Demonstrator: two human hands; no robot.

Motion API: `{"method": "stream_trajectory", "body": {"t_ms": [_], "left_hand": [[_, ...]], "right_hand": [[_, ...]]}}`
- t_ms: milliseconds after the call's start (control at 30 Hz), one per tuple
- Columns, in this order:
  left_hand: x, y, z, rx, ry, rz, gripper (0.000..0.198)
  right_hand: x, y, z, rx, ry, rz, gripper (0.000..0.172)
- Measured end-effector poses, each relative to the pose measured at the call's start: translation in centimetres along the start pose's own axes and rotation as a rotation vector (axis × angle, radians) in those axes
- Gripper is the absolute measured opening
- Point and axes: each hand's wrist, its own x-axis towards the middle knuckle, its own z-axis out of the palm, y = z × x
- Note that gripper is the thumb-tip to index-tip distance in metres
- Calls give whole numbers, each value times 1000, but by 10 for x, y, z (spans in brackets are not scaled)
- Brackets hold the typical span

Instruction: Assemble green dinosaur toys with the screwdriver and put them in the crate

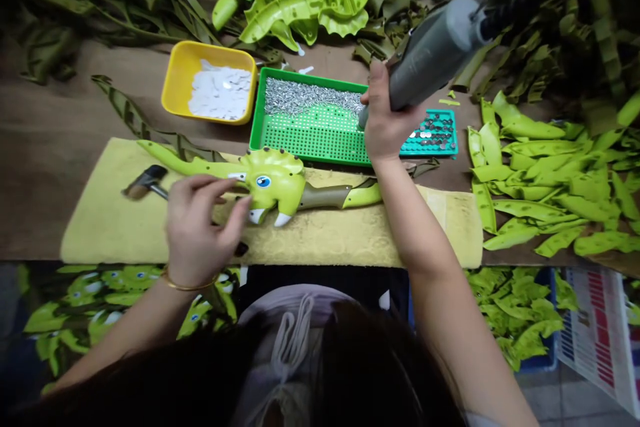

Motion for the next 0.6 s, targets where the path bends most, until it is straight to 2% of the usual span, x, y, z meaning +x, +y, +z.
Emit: {"method": "stream_trajectory", "body": {"t_ms": [67,133,200,267,400,500,600], "left_hand": [[-8,-8,-6,-154,-52,-320,34],[-9,-10,-7,-427,-205,-601,44],[-5,-6,-4,-708,-337,-813,51],[0,1,1,-902,-360,-951,53],[5,12,13,-1109,-268,-1036,52],[2,16,20,-1165,-221,-1027,52],[0,16,24,-1186,-206,-1024,52]], "right_hand": [[-2,4,-1,-34,-14,-9,47],[-1,6,0,-59,-25,-19,47],[2,2,1,-54,-32,-26,45],[4,-11,0,0,-18,-47,39],[-14,-61,-12,245,-64,-81,24],[-46,-96,-24,371,-226,9,21],[-73,-112,-34,384,-368,78,27]]}}
